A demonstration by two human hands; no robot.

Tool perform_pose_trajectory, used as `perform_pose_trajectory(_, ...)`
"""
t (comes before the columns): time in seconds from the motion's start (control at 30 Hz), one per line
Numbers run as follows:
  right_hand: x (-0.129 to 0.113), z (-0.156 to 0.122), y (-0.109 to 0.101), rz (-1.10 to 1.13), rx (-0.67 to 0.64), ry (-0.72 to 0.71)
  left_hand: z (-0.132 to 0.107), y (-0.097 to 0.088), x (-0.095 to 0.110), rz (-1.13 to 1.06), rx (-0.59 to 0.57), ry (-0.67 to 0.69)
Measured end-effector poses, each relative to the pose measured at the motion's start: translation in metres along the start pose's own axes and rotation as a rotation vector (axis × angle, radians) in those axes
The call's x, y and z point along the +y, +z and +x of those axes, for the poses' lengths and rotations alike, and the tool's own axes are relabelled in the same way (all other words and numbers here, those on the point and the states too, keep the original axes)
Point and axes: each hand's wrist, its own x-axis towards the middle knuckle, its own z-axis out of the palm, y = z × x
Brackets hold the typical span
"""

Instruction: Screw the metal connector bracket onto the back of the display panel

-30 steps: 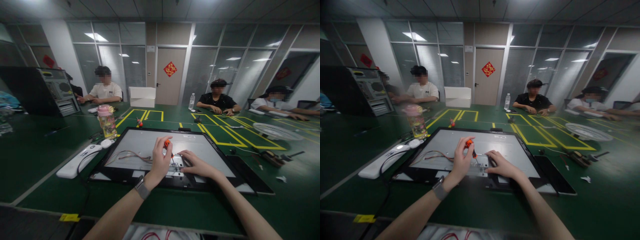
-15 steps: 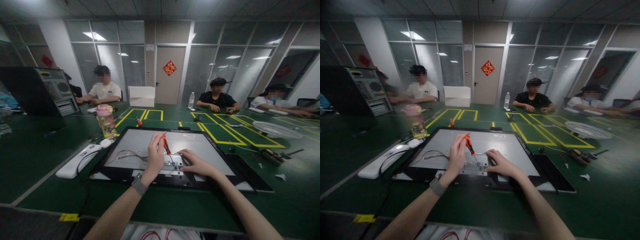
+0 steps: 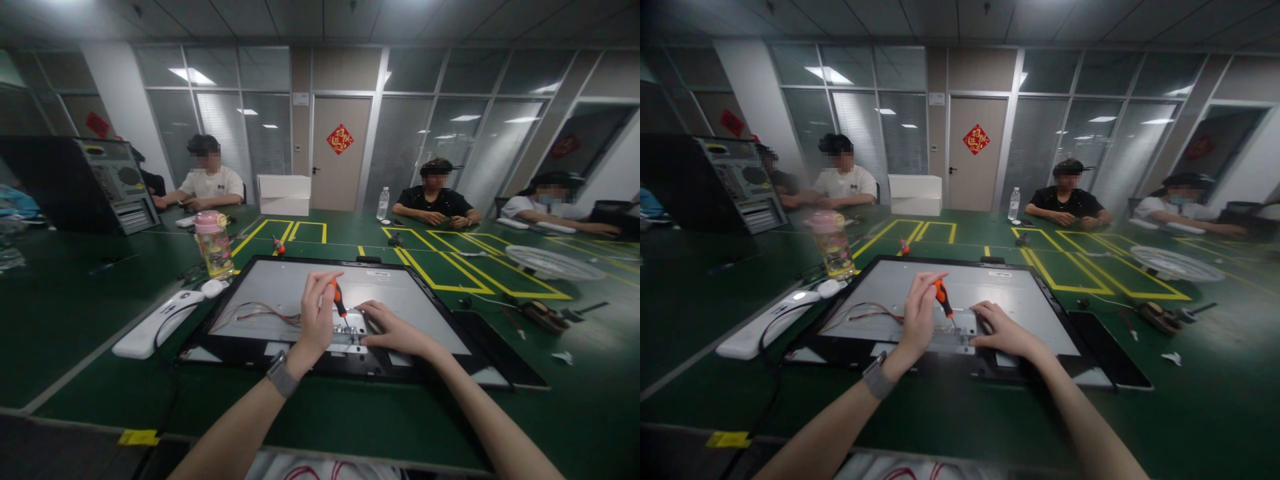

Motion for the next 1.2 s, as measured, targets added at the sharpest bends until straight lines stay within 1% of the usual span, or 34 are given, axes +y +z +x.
perform_pose_trajectory(0.17,-0.0004,-0.0002,-0.0001,0.000,-0.006,0.006,0.0016,0.0010,-0.0016,-0.034,-0.013,-0.018)
perform_pose_trajectory(0.37,-0.0026,-0.0005,-0.0005,0.001,-0.005,0.020,0.0004,0.0021,-0.0001,0.029,0.042,-0.021)
perform_pose_trajectory(0.57,-0.0028,-0.0007,-0.0007,0.005,0.001,0.018,0.0015,0.0004,0.0007,0.028,0.005,-0.011)
perform_pose_trajectory(0.77,-0.0019,-0.0009,-0.0007,0.005,-0.004,0.027,0.0022,0.0026,0.0007,0.090,0.075,-0.001)
perform_pose_trajectory(0.93,-0.0022,-0.0009,-0.0007,-0.005,-0.002,0.011,-0.0001,0.0018,0.0013,0.057,0.003,-0.006)
perform_pose_trajectory(1.2,-0.0012,-0.0005,-0.0004,0.001,-0.004,0.021,0.0024,0.0012,0.0002,0.075,0.011,0.006)
